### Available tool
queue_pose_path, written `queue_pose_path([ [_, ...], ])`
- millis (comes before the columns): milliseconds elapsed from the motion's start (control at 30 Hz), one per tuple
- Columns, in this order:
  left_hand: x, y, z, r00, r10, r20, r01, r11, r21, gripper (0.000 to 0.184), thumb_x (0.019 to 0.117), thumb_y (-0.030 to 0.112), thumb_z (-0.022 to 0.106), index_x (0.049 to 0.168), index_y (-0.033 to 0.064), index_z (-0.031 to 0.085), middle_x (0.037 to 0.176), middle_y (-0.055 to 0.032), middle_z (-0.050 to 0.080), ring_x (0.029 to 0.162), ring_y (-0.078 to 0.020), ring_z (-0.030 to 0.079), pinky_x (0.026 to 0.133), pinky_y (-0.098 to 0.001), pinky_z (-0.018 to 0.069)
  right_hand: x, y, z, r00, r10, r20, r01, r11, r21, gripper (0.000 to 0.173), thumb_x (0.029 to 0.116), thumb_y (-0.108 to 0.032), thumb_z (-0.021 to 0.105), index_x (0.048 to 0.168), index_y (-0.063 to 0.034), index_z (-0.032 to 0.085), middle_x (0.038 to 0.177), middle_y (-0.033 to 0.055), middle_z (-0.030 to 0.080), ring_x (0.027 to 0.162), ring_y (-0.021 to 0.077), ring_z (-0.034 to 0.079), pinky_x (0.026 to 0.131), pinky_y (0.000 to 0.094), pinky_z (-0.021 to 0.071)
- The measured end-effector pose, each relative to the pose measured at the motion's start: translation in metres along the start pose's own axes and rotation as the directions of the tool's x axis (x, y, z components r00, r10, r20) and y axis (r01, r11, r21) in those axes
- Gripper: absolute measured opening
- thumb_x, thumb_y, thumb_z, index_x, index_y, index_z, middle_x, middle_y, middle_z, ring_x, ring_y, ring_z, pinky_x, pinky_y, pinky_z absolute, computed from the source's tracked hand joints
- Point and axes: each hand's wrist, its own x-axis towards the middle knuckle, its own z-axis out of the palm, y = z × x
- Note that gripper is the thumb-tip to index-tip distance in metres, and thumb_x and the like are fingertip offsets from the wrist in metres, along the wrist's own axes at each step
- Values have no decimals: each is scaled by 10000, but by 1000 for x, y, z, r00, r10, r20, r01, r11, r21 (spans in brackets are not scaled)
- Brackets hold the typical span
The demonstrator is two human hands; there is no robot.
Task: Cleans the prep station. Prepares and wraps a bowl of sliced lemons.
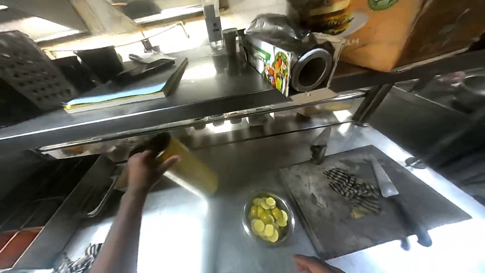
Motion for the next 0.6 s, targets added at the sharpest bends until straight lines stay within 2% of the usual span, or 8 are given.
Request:
queue_pose_path([
  [67, -27, -10, -33, 990, 90, -110, -104, 987, -125, 621, 784, 609, 700, 814, -11, 677, 778, -129, 672, 704, -223, 645, 670, -460, 540, 15, -22, -5, 991, -105, -79, 110, 991, 71, 409, 1032, -234, 606, 1388, -35, 592, 1240, 157, 697, 1077, 273, 712, 944, 479, 592],
  [133, -57, -5, -60, 983, 167, -74, -181, 944, -275, 678, 876, 699, 605, 764, 34, 679, 740, -32, 666, 679, -41, 615, 641, -262, 541, 35, -47, -8, 953, -248, -174, 262, 963, 62, 317, 1039, -188, 598, 1305, -20, 646, 1149, 149, 727, 1012, 244, 728, 913, 447, 605],
  [233, -106, 28, -63, 945, 263, 194, -109, 813, -571, 621, 1028, 591, 472, 832, 46, 695, 783, 3, 693, 783, 28, 641, 747, -216, 561, 67, -75, -1, 826, -527, -201, 521, 849, -86, 272, 1044, -209, 596, 1232, -39, 696, 1117, 132, 740, 1036, 232, 720, 944, 429, 589],
  [300, -141, 53, -39, 916, 256, 307, 48, 693, -719, 624, 1056, 555, 429, 769, 47, 646, 711, 5, 637, 718, 10, 614, 704, -227, 543, 80, -82, 13, 733, -665, -144, 647, 746, -157, 305, 1020, -263, 634, 1238, -60, 700, 1163, 133, 733, 1102, 261, 697, 988, 438, 560],
  [367, -167, 74, -7, 896, 201, 396, 222, 570, -791, 627, 1032, 641, 385, 688, 153, 577, 622, 78, 548, 609, 10, 548, 602, -216, 497, 79, -81, 33, 732, -672, -112, 655, 739, -156, 465, 961, -341, 713, 1331, -67, 645, 1220, 142, 707, 1151, 280, 672, 1006, 453, 550],
  [433, -181, 102, 22, 854, 147, 500, 381, 478, -791, 620, 987, 723, 368, 666, 228, 558, 613, 139, 518, 585, 25, 515, 575, -196, 473, 63, -72, 47, 787, -601, -139, 595, 799, -90, 601, 912, -388, 774, 1361, -34, 586, 1176, 161, 689, 1092, 279, 674, 953, 448, 569],
  [533, -175, 155, 53, 714, 219, 665, 490, 523, -697, 595, 1041, 623, 283, 696, 204, 527, 642, 134, 479, 606, 20, 476, 595, -204, 448, 30, -42, 58, 802, -475, -363, 474, 875, -96, 439, 905, -450, 770, 1110, -72, 680, 1014, 119, 659, 942, 199, 661, 819, 341, 589],
  [600, -165, 197, 67, 534, 301, 791, 519, 622, -587, 525, 1071, 402, 249, 776, 116, 576, 672, 89, 487, 621, -7, 483, 617, -227, 461, 6, -20, 60, 745, -373, -553, 380, 919, -108, 391, 884, -488, 778, 999, -132, 663, 972, 67, 634, 914, 140, 634, 776, 285, 573],
])
